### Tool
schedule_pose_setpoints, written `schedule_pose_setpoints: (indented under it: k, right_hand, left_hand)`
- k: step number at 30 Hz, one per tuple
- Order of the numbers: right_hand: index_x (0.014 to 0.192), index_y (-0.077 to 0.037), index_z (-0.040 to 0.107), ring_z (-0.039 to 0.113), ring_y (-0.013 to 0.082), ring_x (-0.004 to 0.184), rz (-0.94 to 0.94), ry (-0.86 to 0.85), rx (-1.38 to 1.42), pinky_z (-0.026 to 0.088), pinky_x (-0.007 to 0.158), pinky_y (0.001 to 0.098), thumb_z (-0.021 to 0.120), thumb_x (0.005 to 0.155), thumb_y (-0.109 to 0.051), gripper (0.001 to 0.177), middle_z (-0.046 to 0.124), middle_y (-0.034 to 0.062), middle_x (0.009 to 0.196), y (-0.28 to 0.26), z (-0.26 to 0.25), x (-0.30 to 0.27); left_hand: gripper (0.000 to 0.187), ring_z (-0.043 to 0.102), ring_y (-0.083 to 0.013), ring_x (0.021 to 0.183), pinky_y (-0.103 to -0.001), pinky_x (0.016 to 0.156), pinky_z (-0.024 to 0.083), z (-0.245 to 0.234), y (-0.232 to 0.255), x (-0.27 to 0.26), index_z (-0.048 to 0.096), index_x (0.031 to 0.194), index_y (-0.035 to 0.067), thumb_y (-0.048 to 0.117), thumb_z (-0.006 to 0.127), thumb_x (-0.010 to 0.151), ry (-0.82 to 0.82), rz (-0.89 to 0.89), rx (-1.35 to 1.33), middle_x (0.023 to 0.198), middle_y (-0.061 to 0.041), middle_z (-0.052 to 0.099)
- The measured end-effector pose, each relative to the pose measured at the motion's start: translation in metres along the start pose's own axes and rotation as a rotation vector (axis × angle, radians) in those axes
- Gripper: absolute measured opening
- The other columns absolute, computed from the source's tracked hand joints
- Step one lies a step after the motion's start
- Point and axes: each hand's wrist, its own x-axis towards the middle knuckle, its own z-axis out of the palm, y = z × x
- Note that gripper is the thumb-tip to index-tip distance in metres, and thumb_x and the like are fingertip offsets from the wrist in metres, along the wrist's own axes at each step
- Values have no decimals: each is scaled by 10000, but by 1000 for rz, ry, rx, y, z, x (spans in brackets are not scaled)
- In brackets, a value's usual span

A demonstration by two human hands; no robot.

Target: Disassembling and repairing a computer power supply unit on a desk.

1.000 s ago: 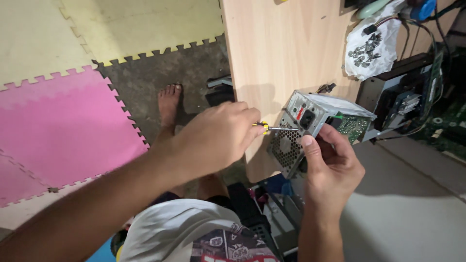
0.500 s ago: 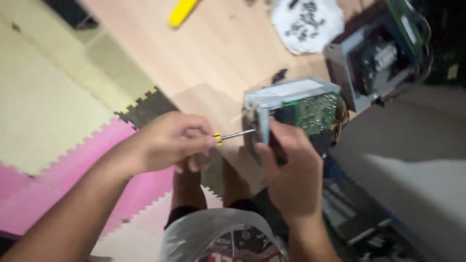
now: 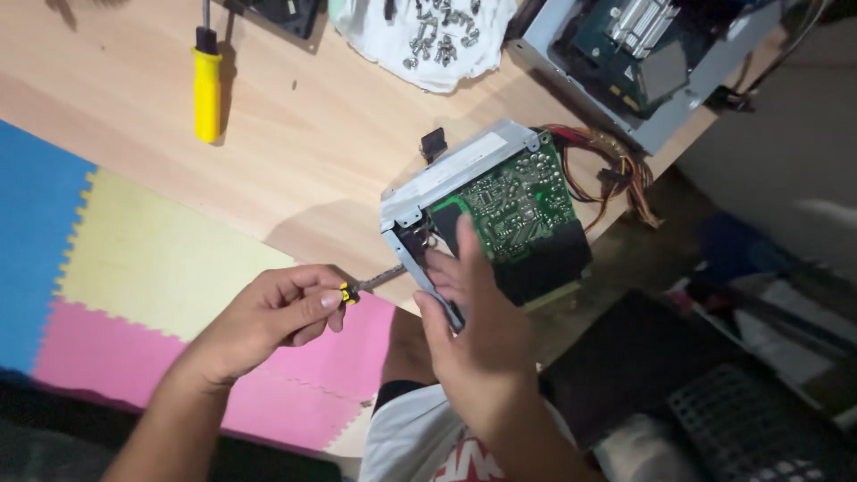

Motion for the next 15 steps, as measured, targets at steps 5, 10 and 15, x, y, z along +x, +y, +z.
schedule_pose_setpoints:
  k: [5,10,15]
  right_hand:
    - [1578,-22,303,787,232,1006,72,-22,8,612,850,319,685,928,-48,754,760,164,1177,-1,-1,2]
    - [1537,-17,393,789,243,1011,13,0,-21,612,851,325,695,927,-48,682,763,175,1177,-5,-3,4]
    - [1508,-44,469,789,245,1019,-59,19,-74,611,853,321,708,927,-50,628,764,169,1188,-7,-3,6]
  left_hand:
    - [251,401,-51,505,-223,451,297,3,0,-1,713,1000,1,230,611,977,25,-50,-6,701,-19,621]
    - [262,412,-49,536,-213,476,321,8,-5,-1,741,1077,8,212,603,988,64,-15,28,710,-9,609]
    - [250,594,-66,752,-213,676,513,21,-6,-8,757,1098,-22,158,617,997,150,221,199,842,-14,707]
